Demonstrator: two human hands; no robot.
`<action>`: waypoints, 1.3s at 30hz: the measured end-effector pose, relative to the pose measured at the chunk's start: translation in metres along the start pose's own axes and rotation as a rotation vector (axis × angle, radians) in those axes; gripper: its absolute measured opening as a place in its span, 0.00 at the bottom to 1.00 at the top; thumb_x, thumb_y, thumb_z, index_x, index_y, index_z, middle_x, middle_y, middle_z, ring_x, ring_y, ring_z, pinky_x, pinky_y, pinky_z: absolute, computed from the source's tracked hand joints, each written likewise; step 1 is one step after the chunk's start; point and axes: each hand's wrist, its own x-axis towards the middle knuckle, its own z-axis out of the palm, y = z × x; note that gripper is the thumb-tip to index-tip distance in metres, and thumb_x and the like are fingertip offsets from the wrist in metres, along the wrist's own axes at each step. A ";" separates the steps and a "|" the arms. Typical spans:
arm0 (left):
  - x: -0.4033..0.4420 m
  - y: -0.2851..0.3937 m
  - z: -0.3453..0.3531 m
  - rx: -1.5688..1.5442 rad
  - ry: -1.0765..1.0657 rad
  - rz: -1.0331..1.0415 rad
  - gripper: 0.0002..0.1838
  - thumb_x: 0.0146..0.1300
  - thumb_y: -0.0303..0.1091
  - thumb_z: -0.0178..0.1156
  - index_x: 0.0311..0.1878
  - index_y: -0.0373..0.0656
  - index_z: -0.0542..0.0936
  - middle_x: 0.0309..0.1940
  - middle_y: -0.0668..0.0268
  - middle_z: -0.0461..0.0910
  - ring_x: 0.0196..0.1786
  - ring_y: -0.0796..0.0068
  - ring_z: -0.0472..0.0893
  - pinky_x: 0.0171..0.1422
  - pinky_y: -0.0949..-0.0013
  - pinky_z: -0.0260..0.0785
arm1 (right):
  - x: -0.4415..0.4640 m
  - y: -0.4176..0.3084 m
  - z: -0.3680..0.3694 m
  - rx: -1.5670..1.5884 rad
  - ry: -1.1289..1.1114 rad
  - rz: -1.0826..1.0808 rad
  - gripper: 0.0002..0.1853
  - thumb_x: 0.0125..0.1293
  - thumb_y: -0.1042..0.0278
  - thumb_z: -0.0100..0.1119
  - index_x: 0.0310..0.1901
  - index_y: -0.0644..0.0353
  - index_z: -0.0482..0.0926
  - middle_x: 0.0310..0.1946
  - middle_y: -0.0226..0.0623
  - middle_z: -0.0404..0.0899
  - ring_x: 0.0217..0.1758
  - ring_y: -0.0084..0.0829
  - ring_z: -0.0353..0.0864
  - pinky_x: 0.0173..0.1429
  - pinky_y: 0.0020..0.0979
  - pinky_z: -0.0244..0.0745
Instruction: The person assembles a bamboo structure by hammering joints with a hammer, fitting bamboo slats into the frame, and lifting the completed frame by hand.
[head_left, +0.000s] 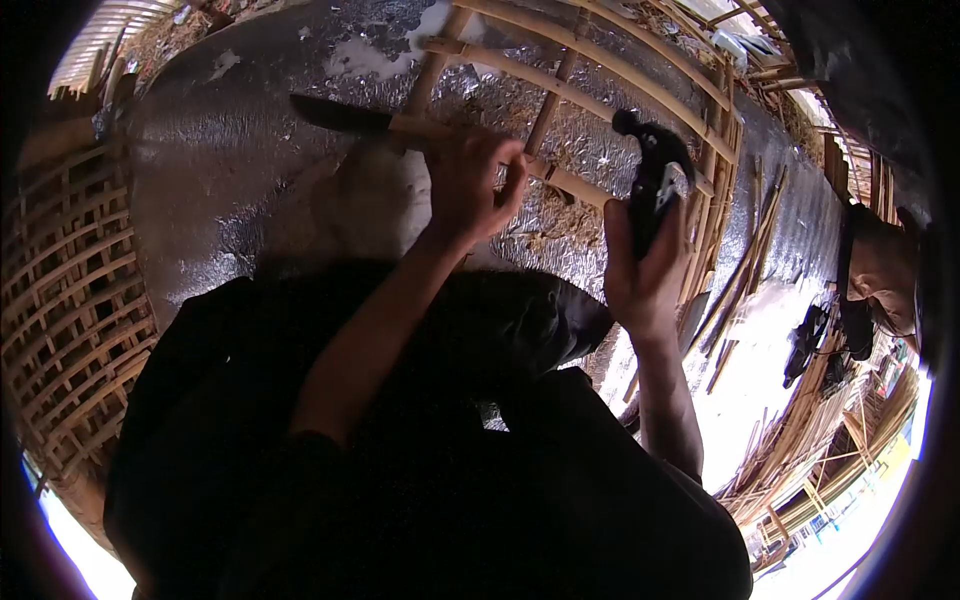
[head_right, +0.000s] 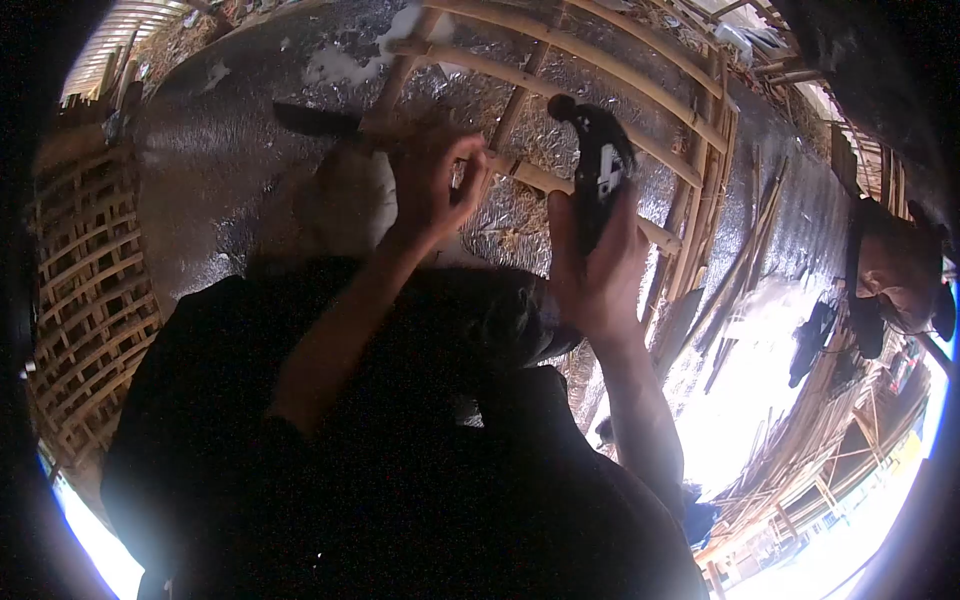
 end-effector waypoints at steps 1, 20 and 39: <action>0.006 0.002 -0.005 0.035 -0.052 -0.068 0.12 0.63 0.36 0.69 0.47 0.45 0.82 0.43 0.63 0.85 0.55 0.56 0.81 0.58 0.55 0.73 | 0.000 0.006 0.001 -0.033 -0.048 0.028 0.20 0.74 0.69 0.61 0.62 0.68 0.69 0.34 0.55 0.82 0.34 0.48 0.87 0.36 0.43 0.78; 0.071 -0.068 -0.023 0.485 0.032 -0.431 0.28 0.73 0.58 0.56 0.39 0.36 0.81 0.30 0.45 0.86 0.38 0.42 0.88 0.43 0.45 0.81 | -0.007 0.068 0.049 -0.078 -0.017 -0.137 0.18 0.76 0.68 0.60 0.59 0.69 0.68 0.31 0.55 0.81 0.28 0.55 0.84 0.30 0.47 0.74; 0.083 -0.064 -0.023 0.468 -0.040 -0.526 0.33 0.72 0.67 0.52 0.52 0.43 0.81 0.35 0.44 0.87 0.43 0.39 0.87 0.50 0.43 0.80 | -0.030 0.017 0.028 0.012 0.105 -0.111 0.22 0.72 0.76 0.62 0.63 0.66 0.66 0.36 0.54 0.85 0.32 0.50 0.88 0.35 0.42 0.82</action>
